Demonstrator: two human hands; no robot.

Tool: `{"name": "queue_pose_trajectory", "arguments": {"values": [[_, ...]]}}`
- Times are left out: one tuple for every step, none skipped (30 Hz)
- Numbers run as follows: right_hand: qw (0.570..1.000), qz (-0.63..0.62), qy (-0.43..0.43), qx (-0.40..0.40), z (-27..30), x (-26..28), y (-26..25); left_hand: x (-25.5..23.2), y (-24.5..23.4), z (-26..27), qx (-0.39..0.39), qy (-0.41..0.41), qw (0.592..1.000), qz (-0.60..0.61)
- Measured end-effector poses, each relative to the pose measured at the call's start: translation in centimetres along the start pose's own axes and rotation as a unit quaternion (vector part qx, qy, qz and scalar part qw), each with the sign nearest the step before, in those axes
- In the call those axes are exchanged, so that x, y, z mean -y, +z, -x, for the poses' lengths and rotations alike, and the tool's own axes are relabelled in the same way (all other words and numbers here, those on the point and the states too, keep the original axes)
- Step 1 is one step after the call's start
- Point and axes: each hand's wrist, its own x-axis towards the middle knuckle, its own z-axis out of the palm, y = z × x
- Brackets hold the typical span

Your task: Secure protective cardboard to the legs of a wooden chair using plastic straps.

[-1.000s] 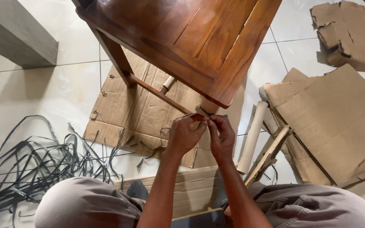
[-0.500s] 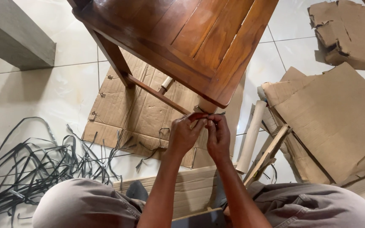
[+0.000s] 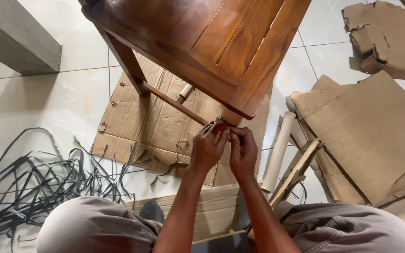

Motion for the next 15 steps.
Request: {"name": "queue_pose_trajectory", "arguments": {"values": [[1.000, 0.015, -0.009, -0.006, -0.1, -0.1, -0.1, 0.2, 0.2, 0.0, -0.007, 0.008, 1.000, -0.004], [0.999, 0.032, -0.016, -0.013, 0.0, -0.1, -0.2, 0.4, 0.4, 0.1, -0.012, 0.016, 1.000, -0.008], [0.999, 0.032, -0.016, -0.013, 0.1, -0.1, -0.3, 0.4, 0.4, 0.2, -0.012, 0.015, 1.000, -0.008], [0.996, 0.074, -0.030, -0.025, 0.1, -0.2, -0.5, 0.5, 0.3, 0.1, -0.012, 0.016, 1.000, -0.008], [0.992, 0.116, -0.044, -0.037, 0.1, -0.2, -0.6, 0.5, 0.3, 0.0, -0.011, 0.017, 1.000, -0.009], [0.991, 0.117, -0.044, -0.037, 0.0, 0.0, -0.7, 0.7, 0.5, 0.1, -0.011, 0.017, 1.000, -0.009], [0.985, 0.147, -0.077, -0.041, -0.1, 0.3, -0.8, 0.8, 0.7, 0.1, -0.015, 0.012, 1.000, -0.011], [0.977, 0.177, -0.109, -0.045, -0.2, 0.5, -0.8, 1.0, 0.9, 0.2, -0.020, 0.008, 1.000, -0.013], [0.977, 0.177, -0.109, -0.045, -0.3, 0.0, -1.1, 0.9, 0.9, 0.1, -0.019, 0.008, 1.000, -0.013], [0.970, 0.199, -0.128, -0.049, -0.4, -0.5, -1.4, 0.8, 0.9, 0.1, -0.028, 0.009, 0.999, -0.017], [0.963, 0.220, -0.146, -0.052, -0.4, -1.0, -1.7, 0.7, 1.0, 0.1, -0.038, 0.010, 0.999, -0.020], [0.963, 0.220, -0.146, -0.052, -0.5, -1.1, -1.9, 0.9, 1.3, 0.2, -0.037, 0.010, 0.999, -0.020], [0.956, 0.241, -0.160, -0.056, -0.5, -1.3, -2.2, 1.1, 1.6, 0.2, -0.041, 0.015, 0.999, -0.026], [0.948, 0.261, -0.174, -0.059, -0.6, -1.5, -2.4, 1.3, 1.8, 0.3, -0.045, 0.021, 0.998, -0.032], [0.948, 0.262, -0.174, -0.059, -0.5, -1.8, -2.5, 1.0, 1.8, 0.3, -0.045, 0.021, 0.998, -0.032]]}}
